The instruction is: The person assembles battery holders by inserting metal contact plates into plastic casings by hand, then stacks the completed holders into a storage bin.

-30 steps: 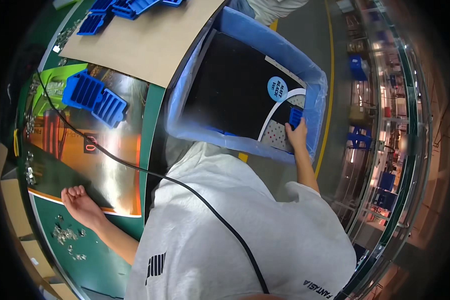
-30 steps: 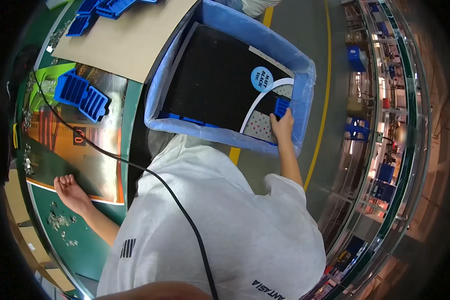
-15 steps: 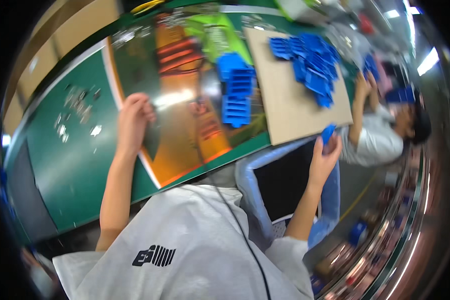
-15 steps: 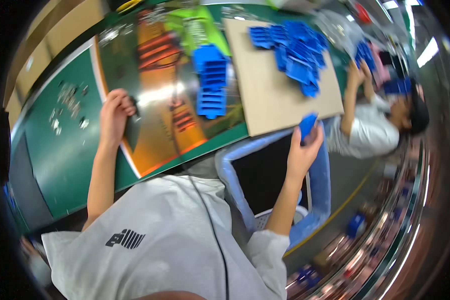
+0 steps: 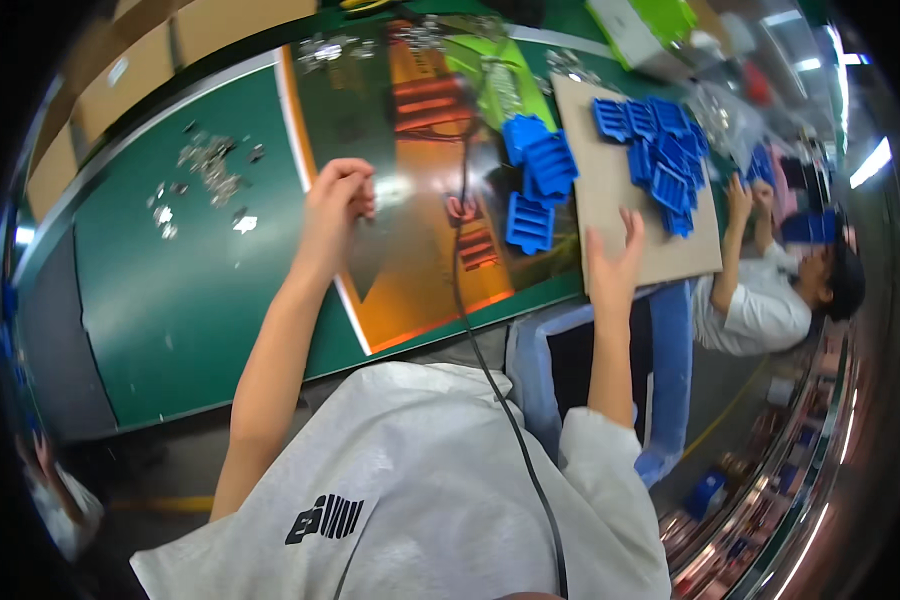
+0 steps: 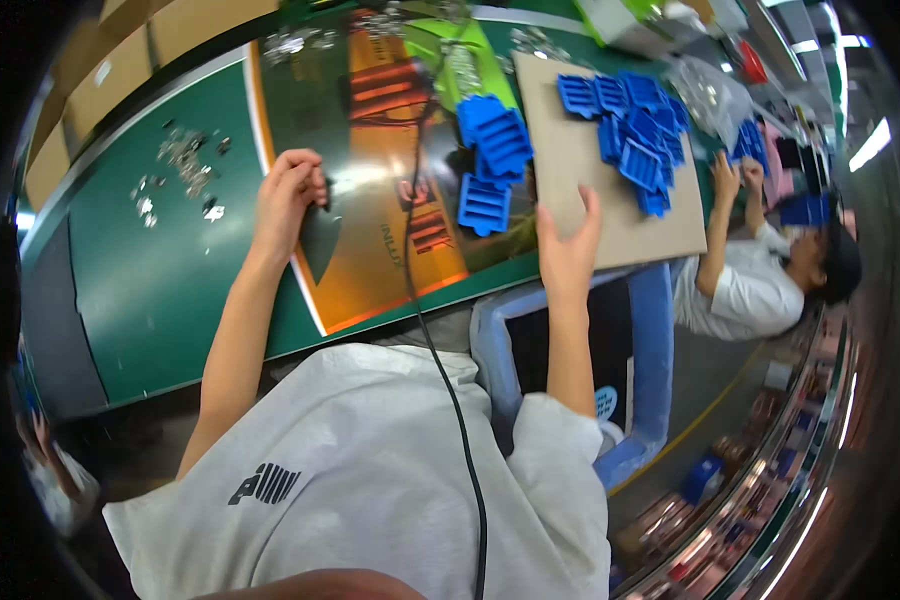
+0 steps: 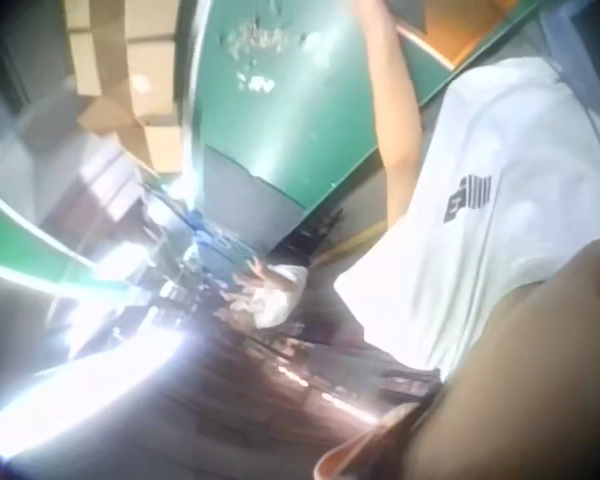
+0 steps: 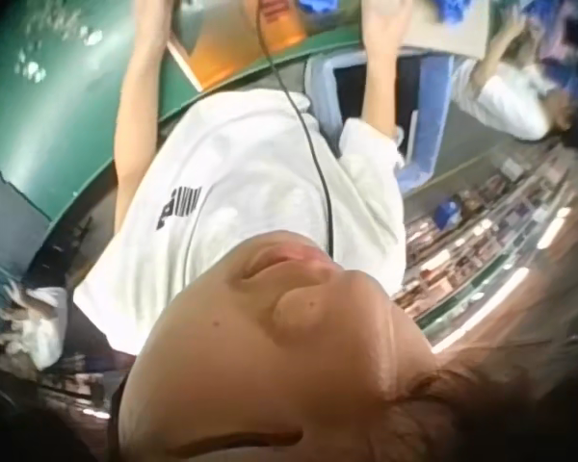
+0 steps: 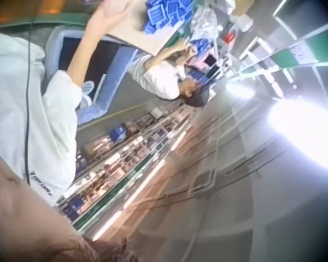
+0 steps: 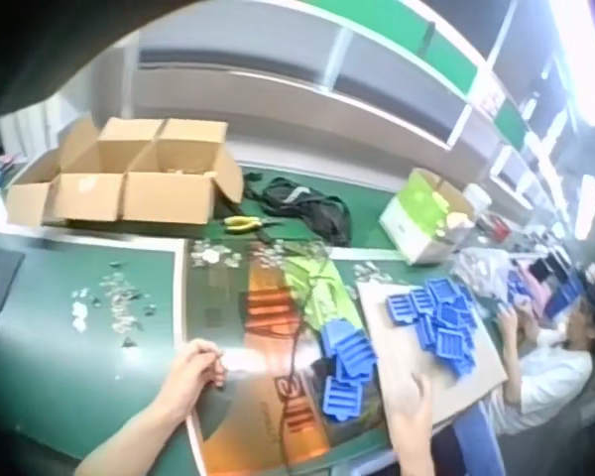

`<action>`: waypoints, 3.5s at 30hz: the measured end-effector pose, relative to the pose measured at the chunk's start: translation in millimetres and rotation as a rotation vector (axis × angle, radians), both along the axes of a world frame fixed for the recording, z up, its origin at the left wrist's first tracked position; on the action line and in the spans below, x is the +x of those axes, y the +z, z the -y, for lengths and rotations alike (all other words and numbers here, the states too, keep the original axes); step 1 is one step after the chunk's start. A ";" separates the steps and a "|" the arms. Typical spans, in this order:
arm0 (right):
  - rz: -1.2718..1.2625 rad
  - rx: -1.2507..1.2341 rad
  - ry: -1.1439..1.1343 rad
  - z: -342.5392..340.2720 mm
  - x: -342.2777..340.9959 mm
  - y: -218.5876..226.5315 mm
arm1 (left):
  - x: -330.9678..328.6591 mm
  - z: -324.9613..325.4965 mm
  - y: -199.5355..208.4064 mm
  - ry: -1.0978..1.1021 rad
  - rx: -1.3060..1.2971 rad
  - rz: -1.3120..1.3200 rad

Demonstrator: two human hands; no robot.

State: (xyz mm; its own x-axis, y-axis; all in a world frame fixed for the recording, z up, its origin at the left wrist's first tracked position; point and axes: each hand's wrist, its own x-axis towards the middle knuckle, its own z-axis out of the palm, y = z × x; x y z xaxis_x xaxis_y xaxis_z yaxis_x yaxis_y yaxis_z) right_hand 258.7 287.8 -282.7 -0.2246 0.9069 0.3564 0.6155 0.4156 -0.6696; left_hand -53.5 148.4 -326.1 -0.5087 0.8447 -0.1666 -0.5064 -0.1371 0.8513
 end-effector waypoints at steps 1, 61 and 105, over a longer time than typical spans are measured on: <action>-0.005 -0.055 -0.127 14.9 32.1 -1.8 | -2.9 -1.1 -4.9 -0.016 -0.024 -0.019; -1.228 -0.103 0.617 -64.4 27.2 196.3 | 15.4 25.9 98.5 -0.496 0.457 -0.105; -1.093 -0.399 0.274 72.4 -8.3 -66.0 | -118.1 -289.3 192.1 0.424 -0.043 -2.471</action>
